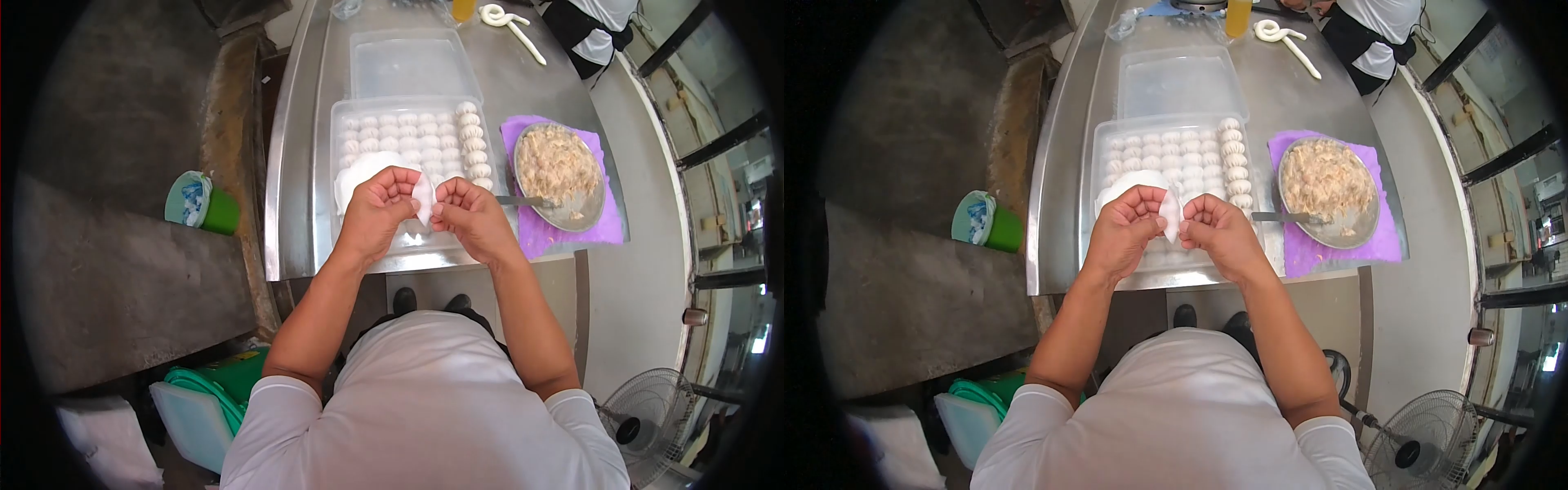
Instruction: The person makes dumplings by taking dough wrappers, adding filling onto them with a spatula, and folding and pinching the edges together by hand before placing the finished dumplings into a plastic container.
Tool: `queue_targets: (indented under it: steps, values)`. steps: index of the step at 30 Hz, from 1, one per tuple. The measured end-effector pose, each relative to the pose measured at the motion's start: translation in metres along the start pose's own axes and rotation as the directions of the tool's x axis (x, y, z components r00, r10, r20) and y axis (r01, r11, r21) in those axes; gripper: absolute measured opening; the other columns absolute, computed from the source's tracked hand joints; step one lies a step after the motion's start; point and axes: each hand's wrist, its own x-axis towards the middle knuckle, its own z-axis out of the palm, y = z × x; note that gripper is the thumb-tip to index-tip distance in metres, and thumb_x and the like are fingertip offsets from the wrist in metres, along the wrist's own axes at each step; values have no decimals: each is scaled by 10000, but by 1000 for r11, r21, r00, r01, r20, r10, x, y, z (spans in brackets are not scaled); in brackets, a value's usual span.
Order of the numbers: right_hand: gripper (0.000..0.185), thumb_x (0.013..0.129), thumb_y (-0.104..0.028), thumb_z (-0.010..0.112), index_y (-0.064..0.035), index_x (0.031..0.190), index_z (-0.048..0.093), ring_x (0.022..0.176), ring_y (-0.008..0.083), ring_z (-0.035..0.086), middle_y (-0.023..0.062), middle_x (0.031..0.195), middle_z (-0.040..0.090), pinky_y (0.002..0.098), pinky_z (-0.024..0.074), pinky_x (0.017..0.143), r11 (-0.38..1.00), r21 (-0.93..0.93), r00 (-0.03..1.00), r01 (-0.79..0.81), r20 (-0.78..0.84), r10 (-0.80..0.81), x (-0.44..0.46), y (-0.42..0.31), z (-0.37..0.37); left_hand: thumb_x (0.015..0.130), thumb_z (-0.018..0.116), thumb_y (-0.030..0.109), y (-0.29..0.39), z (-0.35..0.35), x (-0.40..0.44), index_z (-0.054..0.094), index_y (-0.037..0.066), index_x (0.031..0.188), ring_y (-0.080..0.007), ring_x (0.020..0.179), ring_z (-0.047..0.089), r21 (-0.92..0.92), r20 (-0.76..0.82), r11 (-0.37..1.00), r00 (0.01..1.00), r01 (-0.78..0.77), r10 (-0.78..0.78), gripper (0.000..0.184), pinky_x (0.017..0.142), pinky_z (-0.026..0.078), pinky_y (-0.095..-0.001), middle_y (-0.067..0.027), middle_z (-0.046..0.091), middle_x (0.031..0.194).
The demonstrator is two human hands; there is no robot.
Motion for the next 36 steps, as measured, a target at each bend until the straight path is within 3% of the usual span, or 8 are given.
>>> queue_targets:
  steps: [7,10,12,15,18,27,31,36]
  values:
    - [129,907,-32,685,-26,1013,613,764,95,620,22,888,646,245,523,679,998,7,998,-57,-31,57,-3,-2,-4,846,554,-117,3,-6,-1,616,-29,1149,-144,897,655,-21,-11,997,998,69,-69,321,797,539,-291,-93,680,1033]
    - [130,933,-85,670,-22,1030,611,790,106,622,28,900,645,269,527,699,993,43,991,-111,-71,113,-2,2,-13,833,523,-126,4,-11,-4,608,-38,1137,-175,926,663,-259,34,957,991,134,-130,328,839,553,-323,-112,672,1065]
    - [160,955,-141,666,-17,1042,614,803,112,621,31,911,647,281,526,709,959,259,992,-113,76,96,0,2,-14,822,510,-129,1,-11,-5,600,-48,1134,-192,958,662,-283,61,944,985,170,-160,335,875,556,-345,-122,666,1075]
    - [160,955,-136,677,-11,1035,616,816,114,620,36,937,646,281,523,713,987,100,992,-128,-10,129,4,3,-1,815,516,-141,-4,-8,-5,610,-40,1135,-185,934,664,-282,83,944,985,171,-154,349,845,549,-334,-114,669,1044]
    - [147,959,-130,683,-15,1022,617,846,104,617,33,953,643,274,517,713,991,127,992,-50,119,35,6,6,-9,811,524,-132,1,-8,-12,611,-38,1133,-182,935,664,-246,50,959,990,139,-130,346,858,549,-329,-114,669,1046]
    - [62,974,-79,647,-51,1022,619,852,61,563,-10,938,603,229,471,702,998,36,993,48,102,-52,0,-4,-21,920,637,6,-3,15,-12,638,-40,1131,-157,925,664,-255,-122,949,968,184,-220,215,824,549,-304,-97,686,1038]
    - [77,968,-89,661,-47,1014,616,834,44,543,-7,943,605,215,436,666,977,211,997,22,63,-36,1,-2,-16,933,658,37,-1,20,-11,661,-34,1082,-143,893,665,-206,-111,963,973,176,-201,165,812,543,-279,-82,694,993]
    - [120,942,-50,686,-30,1044,625,797,74,589,13,905,636,244,504,720,993,-104,998,50,48,-46,6,1,-24,948,646,42,-6,19,-7,661,-23,1048,-149,908,667,-267,-106,949,973,169,-203,121,838,549,-295,-83,695,996]
